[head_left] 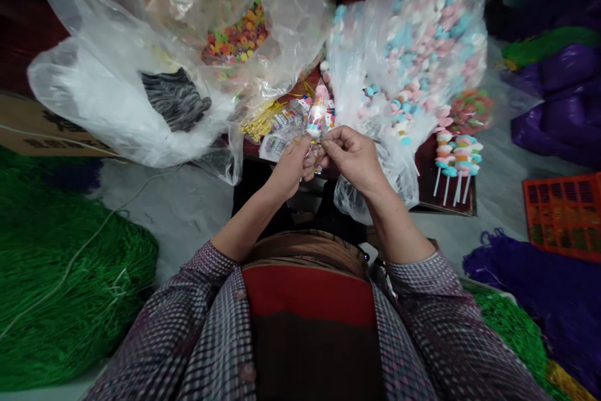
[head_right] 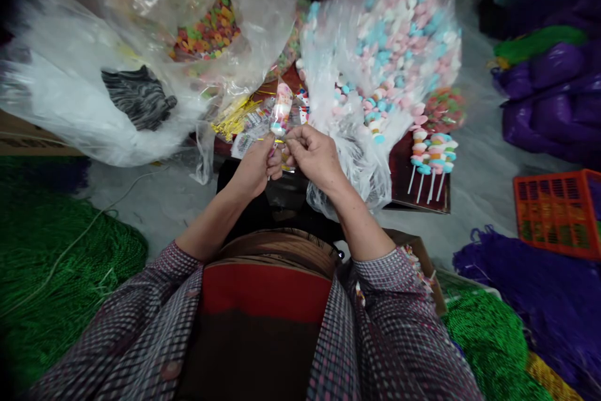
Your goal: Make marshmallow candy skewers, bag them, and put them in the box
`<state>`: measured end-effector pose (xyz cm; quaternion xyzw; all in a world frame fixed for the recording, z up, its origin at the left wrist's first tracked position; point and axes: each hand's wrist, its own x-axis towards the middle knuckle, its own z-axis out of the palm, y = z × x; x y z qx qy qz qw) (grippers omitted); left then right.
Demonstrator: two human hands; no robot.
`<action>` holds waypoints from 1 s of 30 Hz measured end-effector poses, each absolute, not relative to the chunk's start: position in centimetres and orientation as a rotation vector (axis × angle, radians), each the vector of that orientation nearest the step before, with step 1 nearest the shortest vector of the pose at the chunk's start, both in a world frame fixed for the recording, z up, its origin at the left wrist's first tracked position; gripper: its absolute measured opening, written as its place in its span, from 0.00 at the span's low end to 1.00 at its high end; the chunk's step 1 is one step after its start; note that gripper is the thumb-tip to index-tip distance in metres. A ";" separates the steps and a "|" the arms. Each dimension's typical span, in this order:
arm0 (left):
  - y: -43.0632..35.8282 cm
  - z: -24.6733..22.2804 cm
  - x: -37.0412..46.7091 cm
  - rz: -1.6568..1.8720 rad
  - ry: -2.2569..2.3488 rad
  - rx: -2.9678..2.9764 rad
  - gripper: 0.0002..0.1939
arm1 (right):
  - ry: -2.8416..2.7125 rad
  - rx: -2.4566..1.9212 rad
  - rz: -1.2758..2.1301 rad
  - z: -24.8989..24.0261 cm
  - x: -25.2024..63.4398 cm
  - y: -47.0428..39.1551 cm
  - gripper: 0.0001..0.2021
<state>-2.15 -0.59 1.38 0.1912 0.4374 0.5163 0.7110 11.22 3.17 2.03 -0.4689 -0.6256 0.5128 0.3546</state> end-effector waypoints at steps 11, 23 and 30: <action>-0.6 0.4 -1.9 1.222 0.961 0.408 0.25 | -1.660 -1.300 0.964 1.0 11.0 2.0 0.06; -2.0 3.1 -3.6 0.651 0.615 0.330 0.32 | -1.583 -0.929 1.551 1.1 13.3 2.6 0.24; -1.9 2.8 -3.0 0.706 0.617 0.325 0.29 | -1.470 -1.008 1.368 -0.8 13.0 2.5 0.21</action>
